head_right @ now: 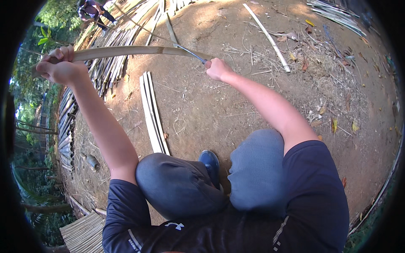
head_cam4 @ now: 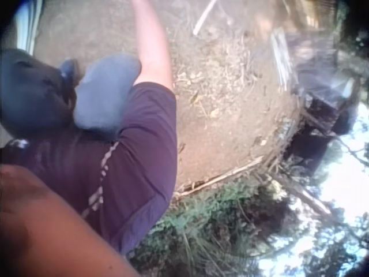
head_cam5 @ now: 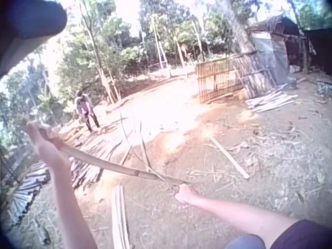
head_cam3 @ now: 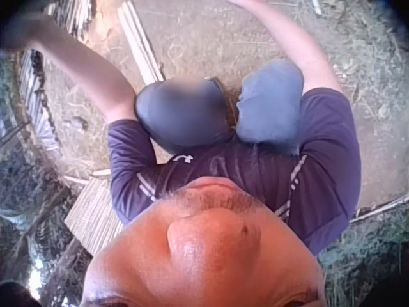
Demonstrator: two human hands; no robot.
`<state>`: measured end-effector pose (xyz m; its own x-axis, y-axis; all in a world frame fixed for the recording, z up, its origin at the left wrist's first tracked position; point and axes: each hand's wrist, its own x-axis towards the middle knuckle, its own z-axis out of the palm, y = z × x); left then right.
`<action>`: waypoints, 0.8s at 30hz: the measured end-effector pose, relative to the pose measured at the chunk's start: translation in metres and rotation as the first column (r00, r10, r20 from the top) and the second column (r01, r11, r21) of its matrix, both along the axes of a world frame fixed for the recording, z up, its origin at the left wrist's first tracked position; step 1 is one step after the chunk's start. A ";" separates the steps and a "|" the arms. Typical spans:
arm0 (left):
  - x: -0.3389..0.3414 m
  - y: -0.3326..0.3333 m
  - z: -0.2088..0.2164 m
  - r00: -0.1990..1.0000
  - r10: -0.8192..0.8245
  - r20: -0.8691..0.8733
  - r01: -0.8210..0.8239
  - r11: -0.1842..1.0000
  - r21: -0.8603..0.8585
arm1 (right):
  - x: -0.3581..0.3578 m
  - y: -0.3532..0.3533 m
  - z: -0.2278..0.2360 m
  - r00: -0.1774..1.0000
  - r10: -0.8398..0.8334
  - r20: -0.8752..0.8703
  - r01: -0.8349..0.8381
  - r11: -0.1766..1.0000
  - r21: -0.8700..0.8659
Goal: The person holds a bamboo strip and shaves the edges using a large knife, turning the strip over to work on different sides.
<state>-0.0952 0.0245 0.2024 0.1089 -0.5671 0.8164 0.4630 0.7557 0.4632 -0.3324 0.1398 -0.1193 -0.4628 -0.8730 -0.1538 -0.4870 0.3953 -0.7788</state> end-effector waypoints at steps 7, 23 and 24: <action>0.006 -0.017 -0.005 0.995 0.091 -0.051 -0.088 0.994 0.060 | -0.034 -0.012 -0.027 0.752 0.108 0.650 -0.200 0.977 0.070; 0.004 -0.003 -0.003 0.994 0.106 0.001 -0.106 0.994 -0.012 | -0.006 0.010 -0.043 0.996 0.081 0.020 -0.080 0.994 -0.070; -0.001 -0.006 -0.005 0.994 0.108 -0.011 -0.108 0.994 0.001 | -0.034 0.006 -0.060 0.999 0.014 -0.040 -0.016 0.999 -0.031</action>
<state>-0.0961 0.0189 0.1970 0.1788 -0.5520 0.8144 0.3839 0.8013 0.4588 -0.3664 0.1456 -0.1789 -0.4548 -0.8840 -0.1083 -0.5237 0.3638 -0.7703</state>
